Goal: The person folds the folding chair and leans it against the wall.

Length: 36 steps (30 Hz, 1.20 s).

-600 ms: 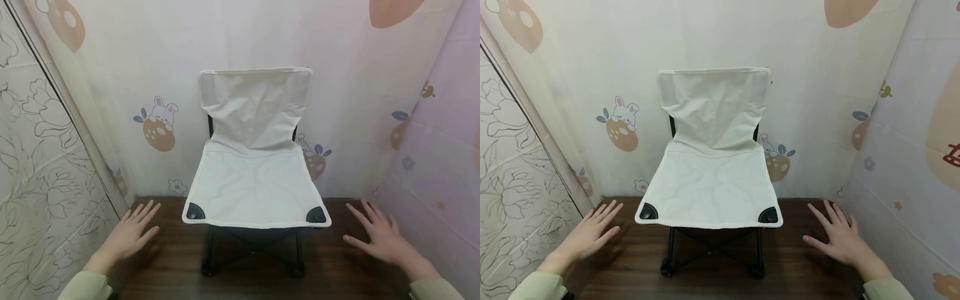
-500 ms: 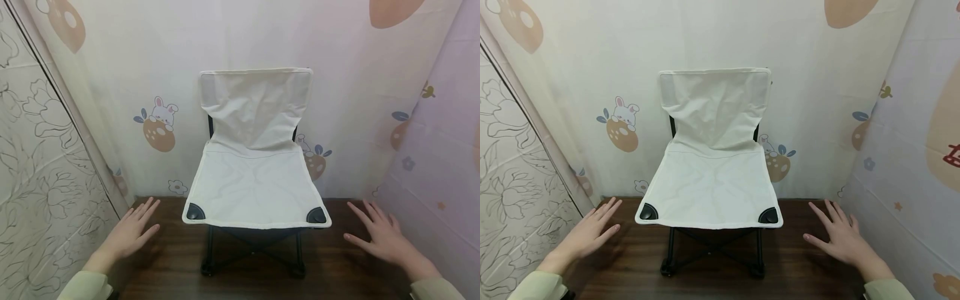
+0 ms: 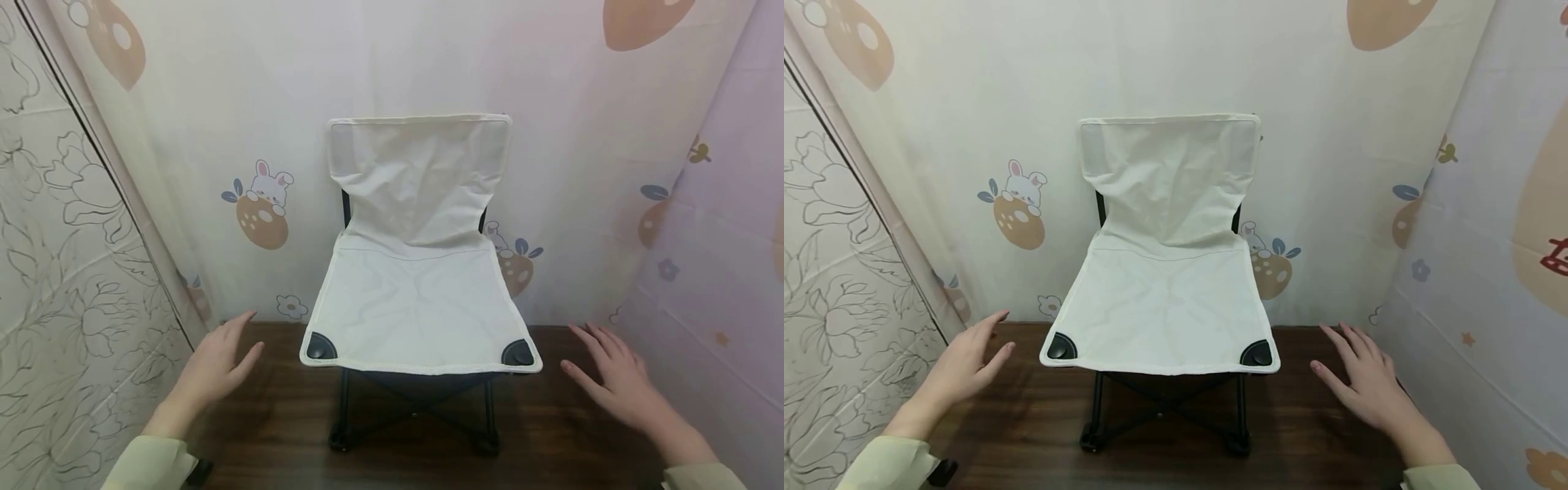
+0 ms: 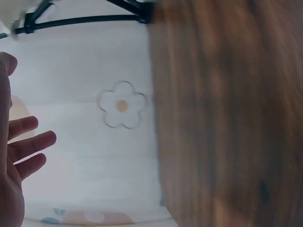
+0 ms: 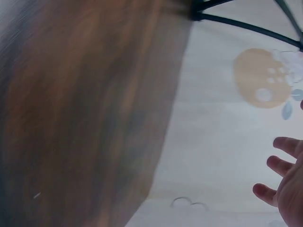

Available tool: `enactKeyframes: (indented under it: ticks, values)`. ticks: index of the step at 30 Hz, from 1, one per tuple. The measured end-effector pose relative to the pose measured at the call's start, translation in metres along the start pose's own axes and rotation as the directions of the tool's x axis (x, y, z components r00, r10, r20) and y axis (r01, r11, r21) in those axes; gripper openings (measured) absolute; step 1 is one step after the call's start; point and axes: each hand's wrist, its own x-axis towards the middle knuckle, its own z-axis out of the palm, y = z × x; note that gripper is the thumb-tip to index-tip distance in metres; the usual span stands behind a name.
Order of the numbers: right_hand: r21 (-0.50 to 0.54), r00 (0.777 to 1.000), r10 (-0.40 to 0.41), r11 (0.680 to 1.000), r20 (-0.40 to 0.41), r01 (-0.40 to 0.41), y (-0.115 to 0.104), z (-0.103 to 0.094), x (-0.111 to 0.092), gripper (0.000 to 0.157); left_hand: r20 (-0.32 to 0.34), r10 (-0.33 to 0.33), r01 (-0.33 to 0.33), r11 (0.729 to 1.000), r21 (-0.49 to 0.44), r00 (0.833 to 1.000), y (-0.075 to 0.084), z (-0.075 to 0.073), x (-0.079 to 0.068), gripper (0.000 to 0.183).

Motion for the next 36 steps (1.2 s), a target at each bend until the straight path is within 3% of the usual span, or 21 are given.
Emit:
enactKeyframes:
  ticks: [6,11,17,22,28,32,36]
  values:
    - [0.089,0.980,-0.134,0.985,-0.149,0.148,-0.013,-0.011,0.011,0.075,-0.069,0.023,-0.028,0.996,-0.085,0.997,0.013,-0.008,0.014,0.064]
    - [0.122,0.983,-0.128,0.982,-0.128,0.144,-0.032,-0.024,0.015,0.074,-0.071,0.009,-0.020,0.988,-0.155,0.997,0.026,-0.016,0.024,0.063]
    - [0.138,0.989,-0.113,0.982,-0.094,0.126,-0.052,-0.035,0.016,0.075,-0.062,-0.080,0.061,0.963,-0.261,0.995,0.047,-0.025,0.029,0.057]
    - [0.141,0.981,-0.132,0.978,-0.141,0.152,-0.063,-0.037,0.014,0.078,-0.067,-0.116,0.088,0.943,-0.322,0.991,0.061,-0.026,0.030,0.054]
    - [0.207,0.968,-0.156,0.958,-0.197,0.196,-0.075,-0.038,0.013,0.079,-0.112,-0.112,0.058,0.914,-0.402,0.987,0.072,-0.025,0.027,0.052]
    - [0.255,0.960,-0.170,0.940,-0.223,0.226,-0.084,-0.039,0.012,0.077,-0.114,-0.074,0.010,0.876,-0.482,0.991,0.080,-0.025,0.026,0.051]
    - [0.304,0.961,-0.165,0.925,-0.223,0.229,-0.092,-0.038,0.012,0.078,-0.063,0.011,-0.047,0.788,-0.614,0.998,0.090,-0.026,0.027,0.051]
